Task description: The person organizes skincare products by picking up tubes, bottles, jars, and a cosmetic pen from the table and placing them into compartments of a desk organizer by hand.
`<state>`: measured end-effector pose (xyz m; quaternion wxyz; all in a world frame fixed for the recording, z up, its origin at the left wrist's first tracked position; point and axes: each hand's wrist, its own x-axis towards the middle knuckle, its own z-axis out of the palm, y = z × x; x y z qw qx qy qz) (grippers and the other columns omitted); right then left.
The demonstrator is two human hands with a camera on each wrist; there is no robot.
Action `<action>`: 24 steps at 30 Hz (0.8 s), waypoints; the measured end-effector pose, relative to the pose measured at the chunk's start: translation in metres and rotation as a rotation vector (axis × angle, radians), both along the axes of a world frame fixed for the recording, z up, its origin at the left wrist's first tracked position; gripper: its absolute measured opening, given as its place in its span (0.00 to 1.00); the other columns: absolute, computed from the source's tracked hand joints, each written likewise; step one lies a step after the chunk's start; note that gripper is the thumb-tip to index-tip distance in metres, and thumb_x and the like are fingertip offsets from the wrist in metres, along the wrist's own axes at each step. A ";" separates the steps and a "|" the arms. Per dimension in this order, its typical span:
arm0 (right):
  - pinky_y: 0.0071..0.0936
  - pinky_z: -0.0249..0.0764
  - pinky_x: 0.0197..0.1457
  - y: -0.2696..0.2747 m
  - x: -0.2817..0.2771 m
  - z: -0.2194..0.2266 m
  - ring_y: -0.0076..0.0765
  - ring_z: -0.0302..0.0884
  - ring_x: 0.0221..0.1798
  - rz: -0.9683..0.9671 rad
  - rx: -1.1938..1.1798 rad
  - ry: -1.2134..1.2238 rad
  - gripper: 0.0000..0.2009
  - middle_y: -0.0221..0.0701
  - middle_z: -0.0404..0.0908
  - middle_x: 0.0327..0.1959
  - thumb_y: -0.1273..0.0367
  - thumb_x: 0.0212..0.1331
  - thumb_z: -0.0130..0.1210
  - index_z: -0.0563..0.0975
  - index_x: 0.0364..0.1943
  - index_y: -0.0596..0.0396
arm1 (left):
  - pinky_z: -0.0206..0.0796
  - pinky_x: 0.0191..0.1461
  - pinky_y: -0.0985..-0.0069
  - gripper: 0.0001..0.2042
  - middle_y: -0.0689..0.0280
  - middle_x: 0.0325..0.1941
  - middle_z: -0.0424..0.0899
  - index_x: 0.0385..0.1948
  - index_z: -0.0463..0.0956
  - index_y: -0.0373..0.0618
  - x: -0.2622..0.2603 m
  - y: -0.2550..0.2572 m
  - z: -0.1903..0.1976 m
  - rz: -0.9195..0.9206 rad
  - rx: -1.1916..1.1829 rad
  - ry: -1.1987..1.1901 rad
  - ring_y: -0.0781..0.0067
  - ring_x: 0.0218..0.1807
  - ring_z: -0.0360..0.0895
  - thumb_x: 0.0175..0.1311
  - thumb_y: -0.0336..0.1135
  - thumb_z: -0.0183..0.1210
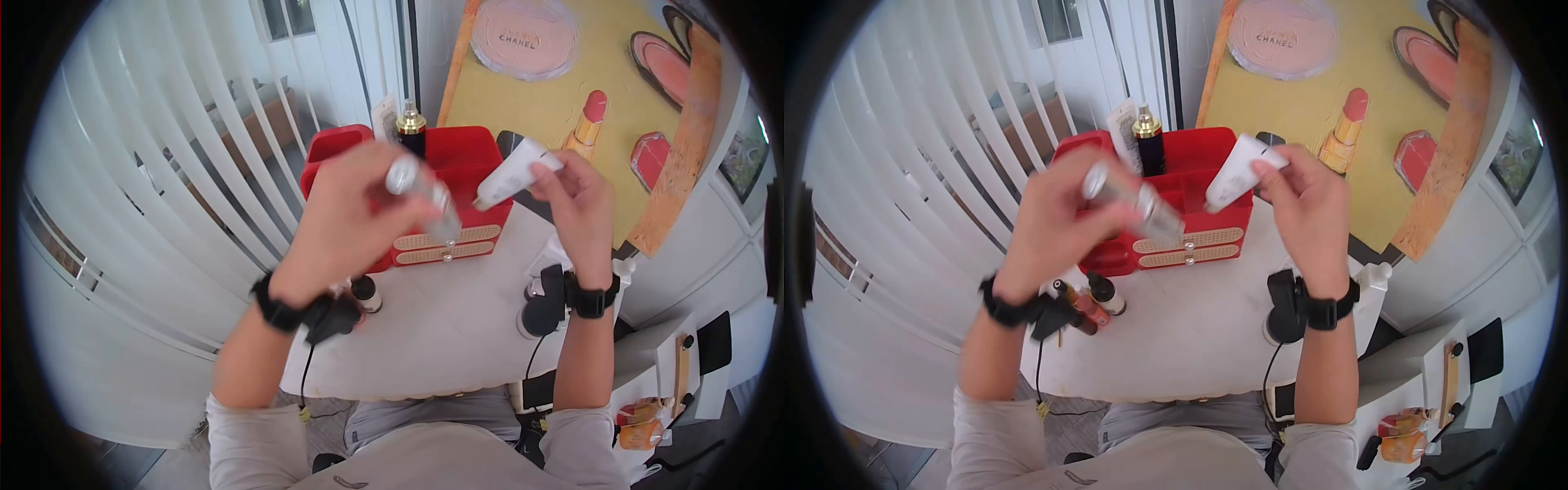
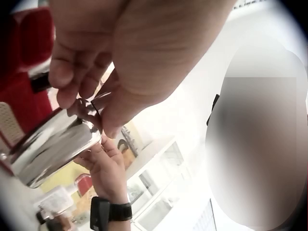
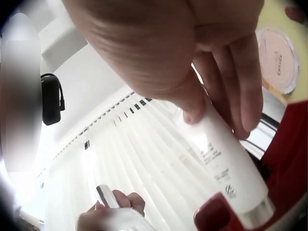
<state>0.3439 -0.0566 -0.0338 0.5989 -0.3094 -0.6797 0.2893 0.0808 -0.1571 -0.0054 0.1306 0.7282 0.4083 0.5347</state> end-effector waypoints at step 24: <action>0.46 0.80 0.49 0.162 -0.085 -0.021 0.61 0.87 0.43 0.075 0.081 -0.484 0.10 0.53 0.87 0.38 0.71 0.67 0.63 0.83 0.46 0.64 | 0.53 0.73 0.26 0.18 0.57 0.50 0.90 0.48 0.84 0.45 0.004 0.192 0.031 0.647 -0.197 1.078 0.50 0.60 0.84 0.58 0.40 0.71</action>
